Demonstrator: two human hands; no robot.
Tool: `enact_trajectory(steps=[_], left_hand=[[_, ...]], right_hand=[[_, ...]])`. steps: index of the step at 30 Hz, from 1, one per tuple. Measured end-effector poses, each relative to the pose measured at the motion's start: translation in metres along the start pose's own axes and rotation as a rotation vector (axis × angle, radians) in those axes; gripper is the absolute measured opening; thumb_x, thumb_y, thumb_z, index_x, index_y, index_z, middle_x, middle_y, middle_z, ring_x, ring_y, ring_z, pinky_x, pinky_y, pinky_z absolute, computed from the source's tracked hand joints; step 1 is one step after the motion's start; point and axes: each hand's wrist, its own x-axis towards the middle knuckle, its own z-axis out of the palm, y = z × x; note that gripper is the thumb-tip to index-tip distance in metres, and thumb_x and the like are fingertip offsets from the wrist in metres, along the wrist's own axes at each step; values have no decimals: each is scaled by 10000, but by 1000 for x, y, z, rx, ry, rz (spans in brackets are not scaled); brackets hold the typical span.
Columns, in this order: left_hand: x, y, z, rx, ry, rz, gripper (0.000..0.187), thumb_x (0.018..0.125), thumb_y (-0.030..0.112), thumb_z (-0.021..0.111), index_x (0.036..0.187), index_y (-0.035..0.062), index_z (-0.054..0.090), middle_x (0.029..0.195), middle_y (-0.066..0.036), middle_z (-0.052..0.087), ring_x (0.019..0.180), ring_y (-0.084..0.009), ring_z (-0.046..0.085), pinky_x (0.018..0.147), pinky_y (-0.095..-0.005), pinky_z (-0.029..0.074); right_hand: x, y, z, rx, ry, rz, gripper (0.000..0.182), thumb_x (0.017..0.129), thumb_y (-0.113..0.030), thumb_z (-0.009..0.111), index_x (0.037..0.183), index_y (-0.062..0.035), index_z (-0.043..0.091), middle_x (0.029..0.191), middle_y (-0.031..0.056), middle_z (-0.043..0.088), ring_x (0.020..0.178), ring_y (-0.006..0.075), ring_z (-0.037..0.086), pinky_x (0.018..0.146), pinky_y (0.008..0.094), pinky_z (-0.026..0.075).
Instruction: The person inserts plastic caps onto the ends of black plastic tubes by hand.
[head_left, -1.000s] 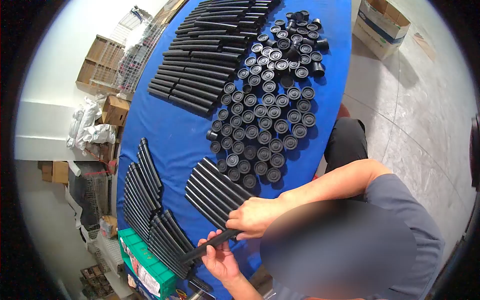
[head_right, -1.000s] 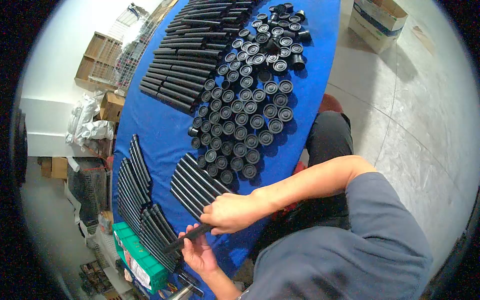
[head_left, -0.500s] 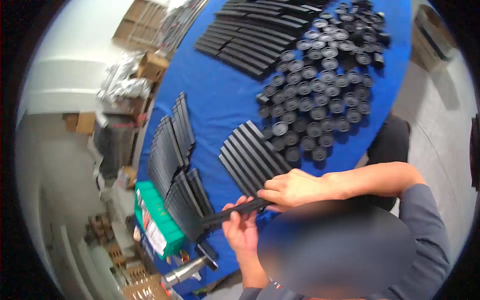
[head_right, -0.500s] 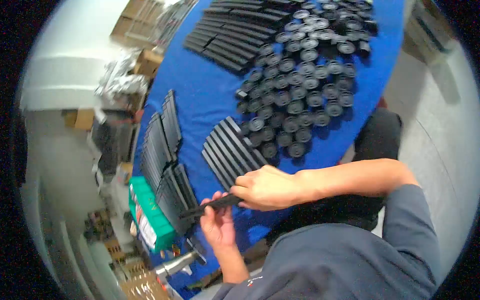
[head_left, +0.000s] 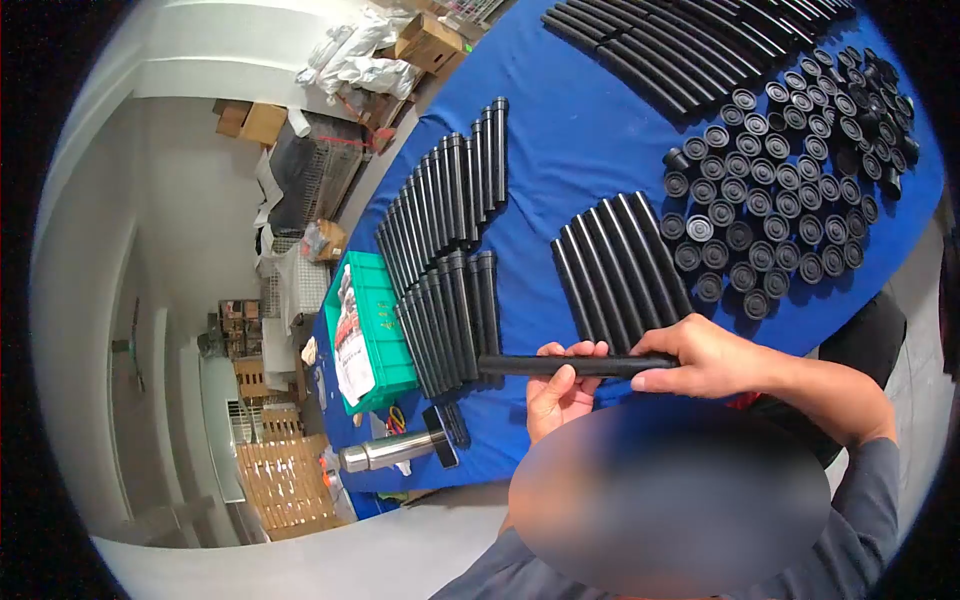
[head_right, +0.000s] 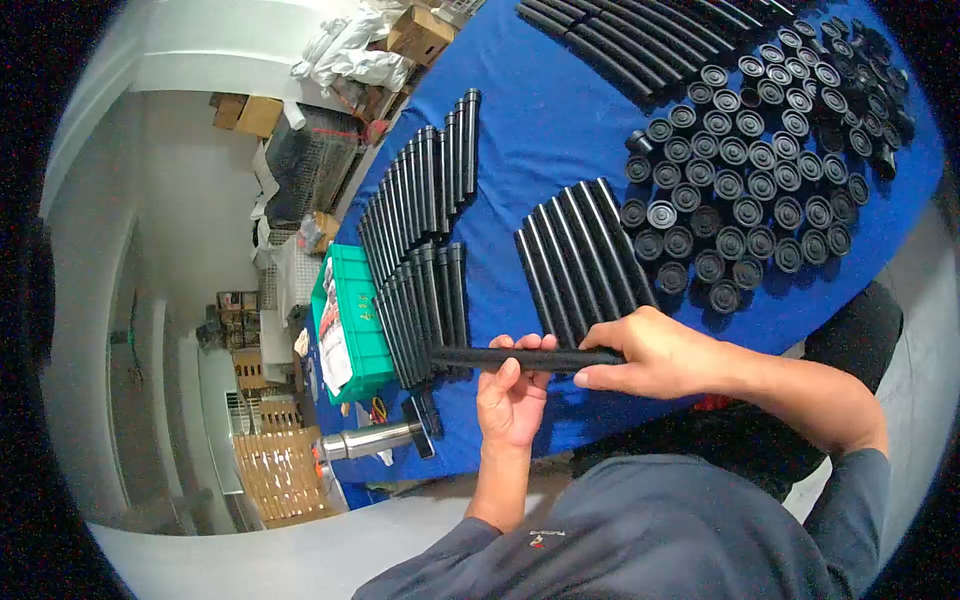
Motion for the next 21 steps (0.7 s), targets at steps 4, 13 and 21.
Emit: enact_trajectory(steps=[4, 13, 21], left_hand=[[-1, 7, 4, -21, 5, -51, 270, 929, 42, 694, 1179, 74, 597, 1249, -236, 668, 1256, -423, 602, 1050, -550, 536], [-2, 14, -1, 72, -122, -16, 415, 916, 32, 686, 1306, 74, 550, 1431, -240, 548, 1353, -440, 511, 1077, -568, 507], [8, 86, 16, 1484, 51, 799, 679, 808, 97, 816, 1417, 7, 529, 1398, -191, 580, 1311, -334, 546, 1120, -443, 435]], right_hand=[[4, 12, 10, -355, 230, -288, 367, 884, -281, 752, 1081, 16, 664, 790, 179, 632, 709, 326, 673, 631, 425, 536], [3, 2, 0, 75, 38, -62, 366, 911, -288, 715, 1070, 41, 702, 807, 224, 673, 728, 368, 677, 661, 442, 512], [3, 8, -26, -191, 104, -187, 324, 898, -276, 697, 1011, 28, 692, 801, 229, 660, 773, 410, 666, 694, 475, 516]])
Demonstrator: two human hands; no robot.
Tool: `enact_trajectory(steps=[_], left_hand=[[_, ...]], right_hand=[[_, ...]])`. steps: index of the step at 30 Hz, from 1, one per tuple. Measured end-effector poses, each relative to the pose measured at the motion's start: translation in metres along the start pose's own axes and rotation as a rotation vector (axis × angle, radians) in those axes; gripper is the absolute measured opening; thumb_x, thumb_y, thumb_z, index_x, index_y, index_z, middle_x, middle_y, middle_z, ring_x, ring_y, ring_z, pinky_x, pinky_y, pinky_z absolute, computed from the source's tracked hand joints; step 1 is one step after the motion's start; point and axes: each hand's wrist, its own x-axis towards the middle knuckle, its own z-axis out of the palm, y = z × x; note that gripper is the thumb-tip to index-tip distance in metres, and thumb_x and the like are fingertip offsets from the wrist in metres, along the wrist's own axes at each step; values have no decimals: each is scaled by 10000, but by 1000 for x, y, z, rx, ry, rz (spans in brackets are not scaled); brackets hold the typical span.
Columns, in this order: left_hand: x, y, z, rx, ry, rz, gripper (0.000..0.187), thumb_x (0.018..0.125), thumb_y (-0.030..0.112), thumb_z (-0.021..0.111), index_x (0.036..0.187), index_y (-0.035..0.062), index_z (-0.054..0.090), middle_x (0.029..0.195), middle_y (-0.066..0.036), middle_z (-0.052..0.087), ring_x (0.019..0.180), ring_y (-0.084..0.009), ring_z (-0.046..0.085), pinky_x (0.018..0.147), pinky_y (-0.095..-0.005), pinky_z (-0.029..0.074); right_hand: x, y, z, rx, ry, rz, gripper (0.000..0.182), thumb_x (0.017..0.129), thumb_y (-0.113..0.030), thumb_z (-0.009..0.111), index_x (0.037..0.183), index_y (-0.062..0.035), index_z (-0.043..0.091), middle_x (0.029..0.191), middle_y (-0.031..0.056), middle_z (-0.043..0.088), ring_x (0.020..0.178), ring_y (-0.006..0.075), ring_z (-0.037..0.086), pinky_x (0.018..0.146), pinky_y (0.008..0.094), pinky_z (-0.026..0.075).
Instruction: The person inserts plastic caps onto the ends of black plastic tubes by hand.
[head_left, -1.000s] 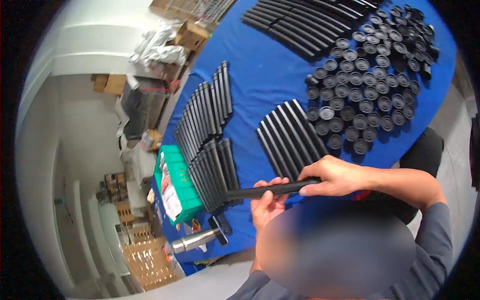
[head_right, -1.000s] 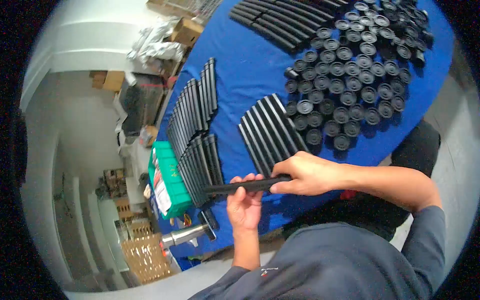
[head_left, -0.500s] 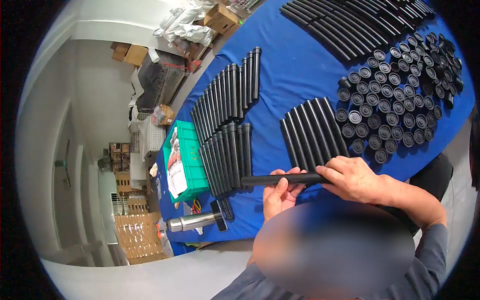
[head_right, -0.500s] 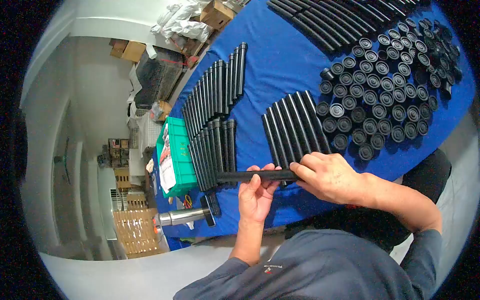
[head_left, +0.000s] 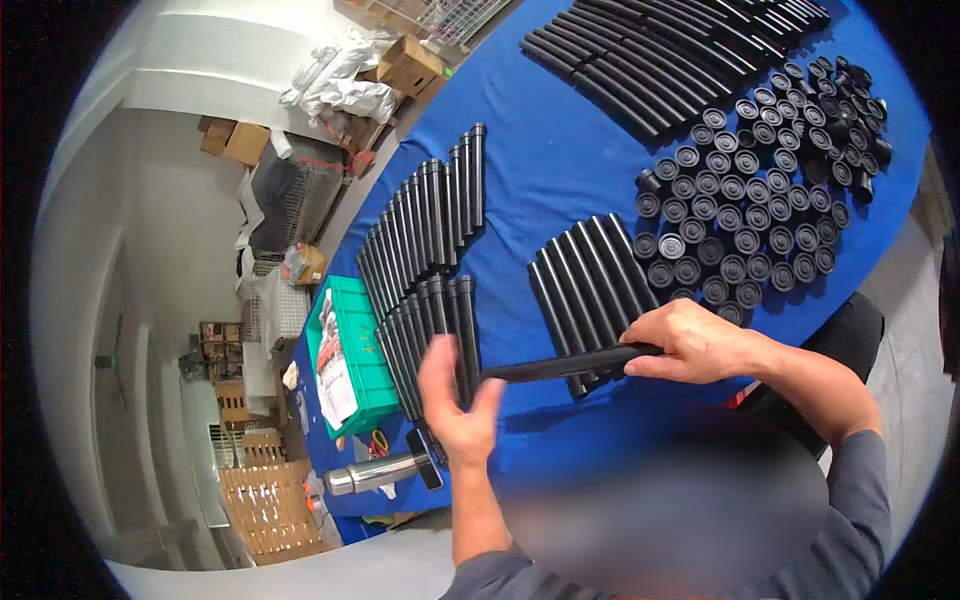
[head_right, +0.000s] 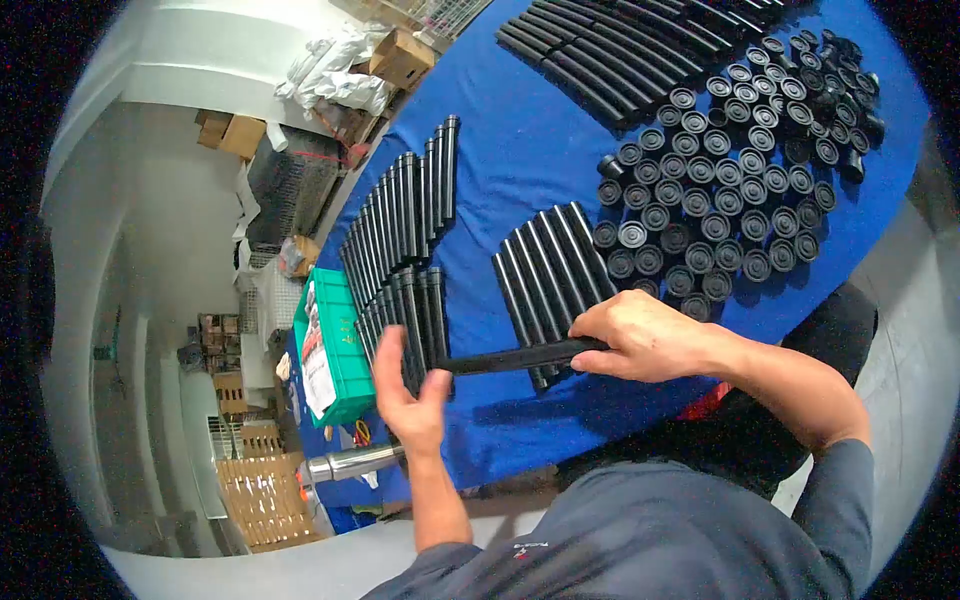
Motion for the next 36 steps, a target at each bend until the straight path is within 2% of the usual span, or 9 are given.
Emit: enact_trajectory(steps=[1, 4, 13, 16, 17, 21, 26, 34, 36], left_hand=[[7, 7, -3, 301, -253, 317, 585, 755, 145, 860, 1289, 17, 657, 1343, -171, 627, 1294, -322, 553, 1106, -442, 440], [8, 22, 22, 368, -545, 488, 574, 689, 154, 887, 1218, 42, 693, 1199, -136, 686, 1061, -320, 646, 924, -423, 529], [22, 16, 39, 222, -616, 529, 470, 681, 82, 872, 1110, 28, 689, 1006, -130, 668, 835, -304, 664, 731, -401, 561], [48, 14, 43, 232, -566, 583, 435, 688, 78, 867, 1082, 31, 688, 983, -140, 663, 827, -313, 665, 712, -404, 559], [60, 6, 44, 221, -521, 570, 397, 697, 80, 862, 1055, 33, 696, 967, -142, 666, 830, -321, 668, 722, -405, 561], [129, -33, 57, 305, -262, 406, 256, 791, 108, 817, 994, -8, 713, 925, -153, 699, 825, -292, 696, 755, -381, 566], [234, -116, 103, 462, -145, 128, 421, 840, 352, 750, 1017, -31, 749, 921, -193, 731, 863, -334, 724, 798, -423, 557], [299, -151, 177, 750, -258, -54, 387, 870, 346, 708, 996, -18, 751, 1010, -245, 736, 993, -408, 708, 905, -492, 544], [305, -163, 189, 797, -259, -46, 444, 849, 427, 717, 972, 2, 759, 978, -242, 741, 990, -404, 714, 912, -484, 541]], right_hand=[[0, 2, 2, -8, -22, -6, 320, 896, -275, 697, 1003, 26, 690, 799, 228, 659, 776, 411, 666, 696, 477, 517], [1, 7, 8, -6, -40, -91, 314, 897, -277, 698, 1001, 19, 692, 800, 225, 662, 775, 405, 668, 697, 476, 517], [2, -2, -8, -111, -37, -71, 312, 876, -282, 737, 1015, -8, 682, 800, 180, 653, 783, 391, 666, 713, 465, 533], [4, -4, -14, -155, 244, -95, 388, 866, -281, 757, 1126, -13, 650, 916, 186, 660, 842, 382, 671, 733, 462, 544], [5, 0, -20, -252, 362, -98, 484, 861, -290, 771, 1223, -14, 606, 987, 187, 645, 879, 372, 670, 749, 462, 549], [7, 0, -37, 95, 526, 67, 471, 896, -190, 766, 1288, -2, 585, 1012, 125, 675, 767, 191, 681, 639, 320, 556], [6, 2, -36, 81, 422, 59, 429, 922, -211, 743, 1275, -13, 603, 922, 104, 682, 734, 206, 676, 625, 334, 550], [9, 14, -35, 93, 443, 52, 397, 926, -205, 737, 1250, -11, 614, 897, 109, 683, 710, 220, 673, 609, 348, 538], [8, 12, -38, 108, 421, 96, 385, 927, -195, 733, 1243, -8, 616, 893, 108, 683, 705, 228, 673, 606, 345, 540]])
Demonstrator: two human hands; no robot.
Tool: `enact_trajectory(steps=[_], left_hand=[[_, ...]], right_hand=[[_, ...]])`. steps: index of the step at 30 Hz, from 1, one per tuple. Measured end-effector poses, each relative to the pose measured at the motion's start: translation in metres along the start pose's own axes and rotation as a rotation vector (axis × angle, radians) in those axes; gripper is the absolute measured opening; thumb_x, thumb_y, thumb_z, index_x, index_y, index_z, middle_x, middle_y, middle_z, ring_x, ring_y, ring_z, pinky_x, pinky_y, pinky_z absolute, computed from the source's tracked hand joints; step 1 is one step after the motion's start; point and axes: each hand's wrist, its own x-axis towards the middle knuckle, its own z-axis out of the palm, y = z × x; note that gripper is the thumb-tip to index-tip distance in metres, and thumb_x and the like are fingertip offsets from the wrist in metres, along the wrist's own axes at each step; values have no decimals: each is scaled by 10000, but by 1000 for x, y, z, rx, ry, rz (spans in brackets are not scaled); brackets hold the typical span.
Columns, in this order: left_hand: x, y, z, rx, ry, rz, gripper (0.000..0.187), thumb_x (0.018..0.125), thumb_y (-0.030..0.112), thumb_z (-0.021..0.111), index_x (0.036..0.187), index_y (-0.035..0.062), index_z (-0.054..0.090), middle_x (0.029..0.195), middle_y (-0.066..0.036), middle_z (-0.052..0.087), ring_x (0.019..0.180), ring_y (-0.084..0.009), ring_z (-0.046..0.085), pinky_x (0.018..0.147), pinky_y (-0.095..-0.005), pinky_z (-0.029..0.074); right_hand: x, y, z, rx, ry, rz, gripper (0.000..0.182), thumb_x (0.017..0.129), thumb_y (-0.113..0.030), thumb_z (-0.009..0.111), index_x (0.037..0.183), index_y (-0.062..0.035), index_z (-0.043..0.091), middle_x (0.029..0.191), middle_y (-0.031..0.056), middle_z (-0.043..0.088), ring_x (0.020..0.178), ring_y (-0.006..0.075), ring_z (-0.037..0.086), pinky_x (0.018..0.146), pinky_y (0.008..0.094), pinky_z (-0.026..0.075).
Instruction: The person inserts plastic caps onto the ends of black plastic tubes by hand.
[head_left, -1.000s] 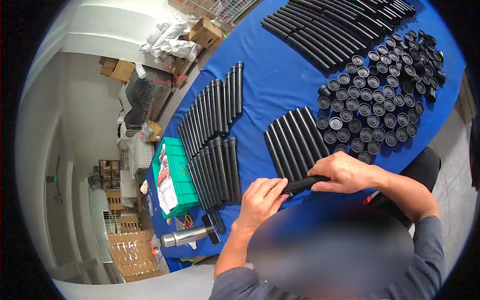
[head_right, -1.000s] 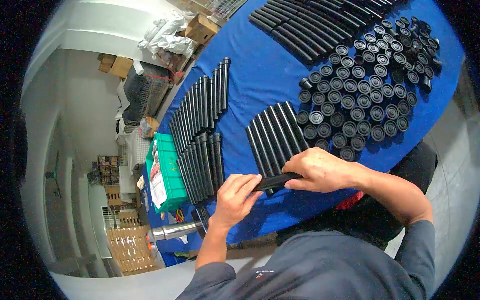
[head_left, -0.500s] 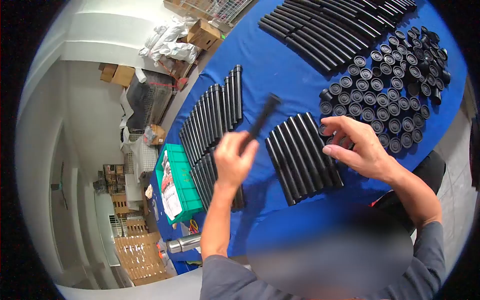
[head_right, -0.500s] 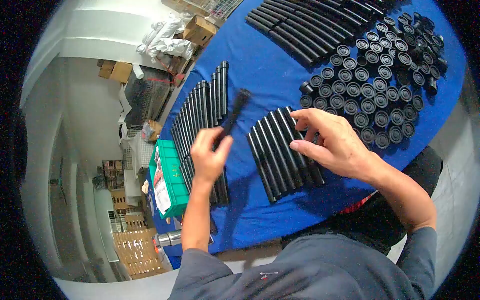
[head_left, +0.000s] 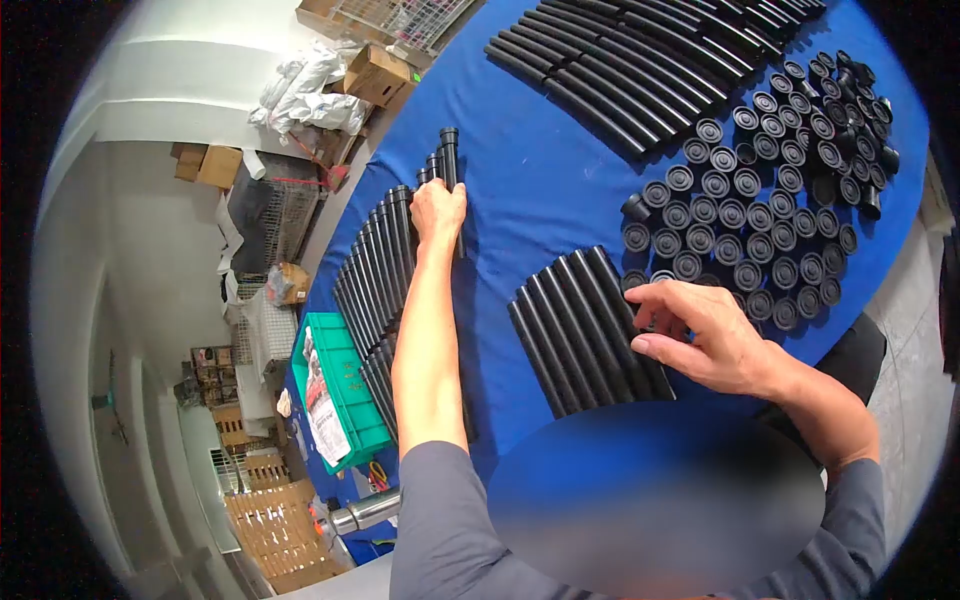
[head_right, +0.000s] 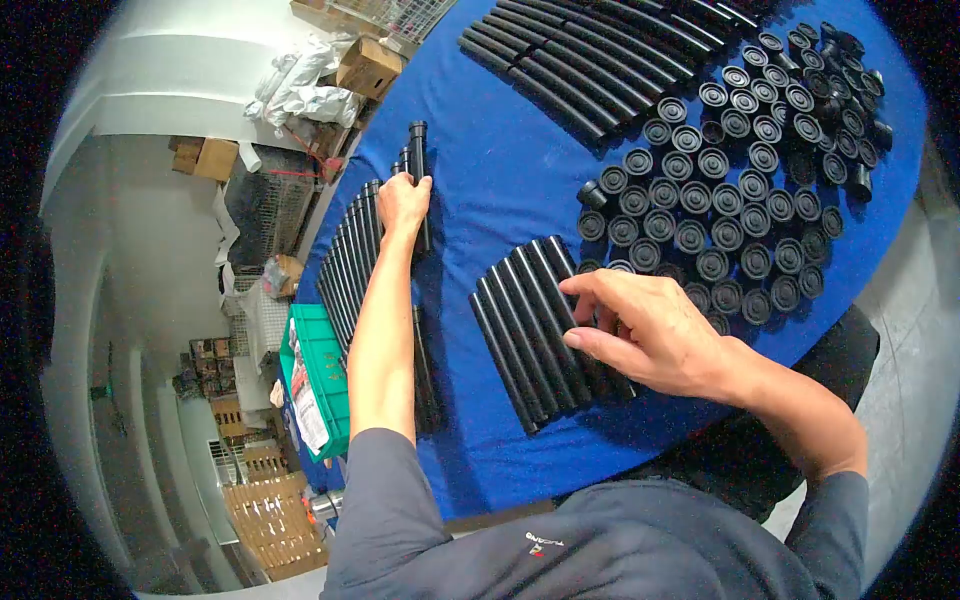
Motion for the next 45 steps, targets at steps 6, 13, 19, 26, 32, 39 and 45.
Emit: enact_trajectory(steps=[6, 13, 19, 26, 32, 39, 45], left_hand=[[8, 10, 8, 67, -91, -92, 431, 882, 397, 715, 1024, -9, 744, 1076, -270, 723, 1034, -448, 694, 946, -508, 537], [7, 4, 20, 66, -47, -27, 427, 879, 341, 721, 1133, 5, 654, 1107, -250, 713, 1064, -436, 684, 936, -520, 536], [-3, 12, 13, 52, -92, -72, 439, 901, 297, 713, 1180, -20, 594, 1163, -262, 681, 1098, -454, 662, 944, -535, 530], [-4, 10, 9, 93, -127, -110, 543, 885, 419, 737, 1231, 23, 599, 1196, -219, 687, 1139, -411, 654, 959, -513, 521], [-11, 18, -8, 106, -68, -41, 527, 911, 416, 730, 1233, 25, 583, 1197, -199, 677, 1121, -413, 661, 940, -531, 540], [-32, 43, -29, -44, 33, 132, 457, 897, 384, 719, 1196, 49, 637, 1156, -187, 690, 1082, -388, 666, 910, -505, 524], [-127, 48, -59, -330, 73, 209, 358, 904, 315, 725, 1117, 31, 678, 1005, -134, 697, 888, -297, 689, 808, -418, 538]], right_hand=[[1, 5, 1, -15, 7, -25, 381, 927, -198, 729, 1237, -5, 619, 901, 106, 683, 693, 237, 675, 596, 345, 544], [1, 1, -3, -15, -5, 2, 378, 930, -208, 727, 1228, 0, 620, 896, 115, 679, 727, 249, 679, 599, 354, 545], [1, 0, -2, -23, -7, -18, 371, 935, -217, 722, 1210, 11, 622, 896, 128, 679, 748, 279, 682, 635, 376, 552], [-1, 0, -6, -50, 3, -65, 347, 943, -223, 712, 1176, 18, 624, 899, 150, 684, 799, 301, 693, 680, 401, 555], [-3, -4, -9, -80, 16, -136, 288, 946, -226, 692, 1092, 18, 648, 869, 167, 684, 802, 330, 696, 710, 426, 553], [7, -3, -40, 108, 322, -30, 185, 943, -134, 680, 1030, 28, 701, 815, 99, 713, 745, 159, 685, 673, 324, 543], [3, -13, -61, 233, 428, 26, 180, 973, -166, 682, 1023, 2, 723, 743, -23, 657, 654, 34, 574, 580, 222, 470]])
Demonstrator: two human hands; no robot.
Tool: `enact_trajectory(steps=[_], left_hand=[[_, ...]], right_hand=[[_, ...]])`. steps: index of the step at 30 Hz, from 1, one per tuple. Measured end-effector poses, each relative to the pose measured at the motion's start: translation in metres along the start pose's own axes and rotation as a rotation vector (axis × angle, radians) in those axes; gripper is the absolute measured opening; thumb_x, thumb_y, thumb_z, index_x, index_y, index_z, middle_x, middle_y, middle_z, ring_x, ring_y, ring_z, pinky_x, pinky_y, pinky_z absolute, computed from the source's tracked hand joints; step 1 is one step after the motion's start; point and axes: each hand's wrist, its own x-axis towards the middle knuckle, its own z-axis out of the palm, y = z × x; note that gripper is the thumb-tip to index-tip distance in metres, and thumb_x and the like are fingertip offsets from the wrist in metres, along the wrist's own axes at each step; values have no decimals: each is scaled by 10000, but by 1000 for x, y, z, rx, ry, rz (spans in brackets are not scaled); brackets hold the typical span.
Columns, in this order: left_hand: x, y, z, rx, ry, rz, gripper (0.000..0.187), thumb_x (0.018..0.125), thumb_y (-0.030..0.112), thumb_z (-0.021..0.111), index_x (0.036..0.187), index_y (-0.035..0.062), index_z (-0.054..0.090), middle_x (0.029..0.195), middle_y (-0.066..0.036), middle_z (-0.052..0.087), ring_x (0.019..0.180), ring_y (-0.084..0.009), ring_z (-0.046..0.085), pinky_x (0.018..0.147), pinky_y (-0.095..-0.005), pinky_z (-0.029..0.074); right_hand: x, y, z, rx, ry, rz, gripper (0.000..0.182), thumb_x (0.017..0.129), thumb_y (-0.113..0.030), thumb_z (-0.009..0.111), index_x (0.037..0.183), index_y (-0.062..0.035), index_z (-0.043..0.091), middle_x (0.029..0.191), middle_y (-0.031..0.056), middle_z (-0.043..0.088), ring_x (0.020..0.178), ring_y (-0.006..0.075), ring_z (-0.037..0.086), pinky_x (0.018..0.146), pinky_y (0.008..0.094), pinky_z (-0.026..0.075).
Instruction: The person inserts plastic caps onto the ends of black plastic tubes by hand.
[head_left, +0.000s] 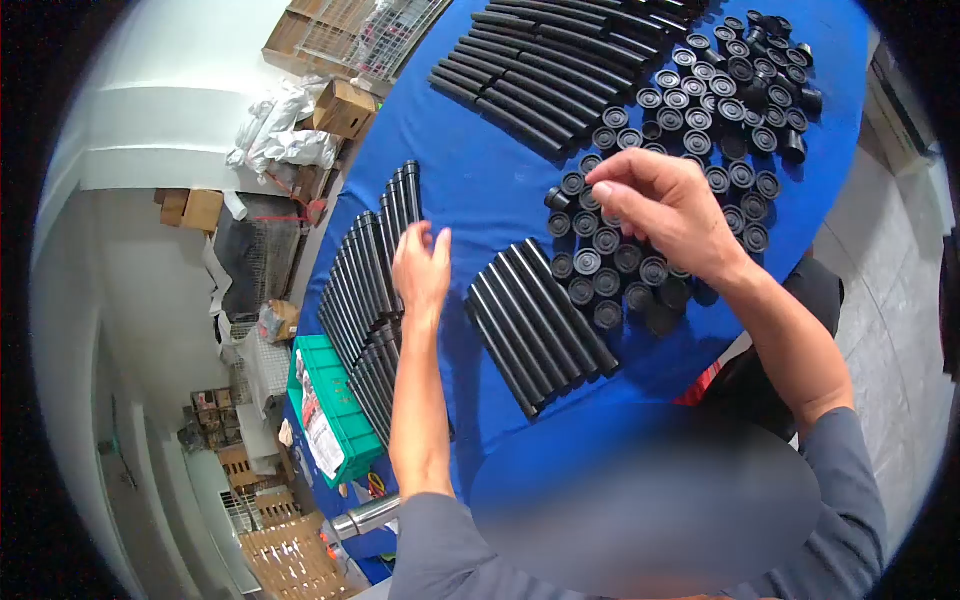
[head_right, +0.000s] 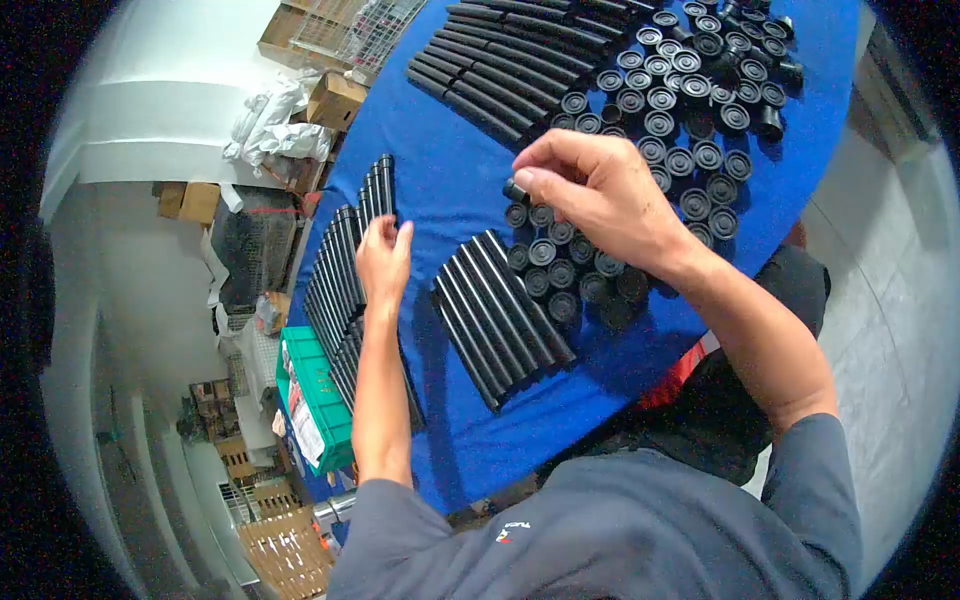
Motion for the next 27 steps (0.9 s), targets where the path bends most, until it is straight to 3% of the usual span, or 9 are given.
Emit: enact_trajectory(steps=[3, 6, 7, 10, 12, 17, 18, 21, 27], left_hand=[[-68, 5, -9, -128, 95, -23, 302, 903, 222, 746, 1092, -5, 686, 890, -112, 688, 796, -202, 679, 744, -345, 541], [-134, 4, -8, -223, 87, -120, 301, 925, 186, 726, 1151, -8, 691, 1014, -123, 693, 876, -215, 682, 784, -355, 557], [-155, 11, -8, -312, 63, -214, 307, 935, 172, 715, 1185, -6, 690, 1084, -132, 694, 924, -221, 686, 804, -355, 562], [-199, -2, 4, -255, 41, -3, 325, 988, 165, 635, 1270, 9, 674, 1352, -184, 630, 1239, -310, 608, 1018, -395, 486], [-213, 3, 9, -311, -14, -56, 348, 1010, 214, 603, 1291, 22, 674, 1459, -225, 551, 1360, -367, 520, 1158, -437, 359], [-226, -23, 31, -575, 176, -243, 310, 961, 153, 677, 1207, -36, 687, 1461, -243, 541, 1338, -361, 545, 1103, -412, 435], [-226, -21, 30, -600, 179, -260, 314, 946, 145, 697, 1199, -39, 682, 1448, -238, 553, 1320, -357, 561, 1084, -405, 453], [-223, -17, 26, -628, 176, -285, 328, 921, 145, 727, 1187, -40, 670, 1418, -226, 579, 1286, -348, 590, 1050, -395, 485], [-221, -10, 21, -601, 195, -286, 339, 904, 159, 738, 1185, -19, 672, 1394, -205, 601, 1252, -337, 615, 1010, -403, 517]], right_hand=[[2, 5, -12, -145, 66, -116, 162, 955, -135, 688, 1014, 14, 713, 716, -45, 627, 635, 19, 546, 562, 224, 446], [4, 15, -14, -202, 74, -166, 131, 942, -89, 660, 1015, 11, 705, 760, 20, 656, 661, 92, 608, 596, 267, 480], [8, 19, -13, -294, 63, -277, 130, 933, -74, 647, 1019, 6, 703, 807, 51, 664, 709, 141, 629, 633, 295, 495], [18, 34, -8, -575, -30, -491, 207, 871, -2, 582, 1042, -17, 698, 1040, 170, 662, 973, 351, 640, 849, 435, 514], [25, 41, 4, -761, -89, -522, 261, 844, -4, 592, 1076, -36, 707, 1065, 140, 664, 1054, 336, 610, 935, 437, 482], [67, 53, 38, -1265, -262, -673, 260, 827, -71, 638, 1071, -92, 724, 1165, 142, 646, 1162, 331, 568, 1024, 459, 429], [77, 49, 44, -1376, -457, -466, 270, 910, -124, 639, 1169, -136, 711, 1291, 142, 589, 1321, 346, 468, 1125, 446, 368], [105, 80, 49, -1463, -560, -501, 254, 809, -114, 667, 1054, -131, 731, 1131, 131, 635, 1183, 326, 563, 1032, 450, 423], [118, 90, 52, -1564, -748, -391, 268, 834, -97, 643, 1069, -173, 746, 1130, 93, 645, 1166, 316, 581, 994, 438, 469]])
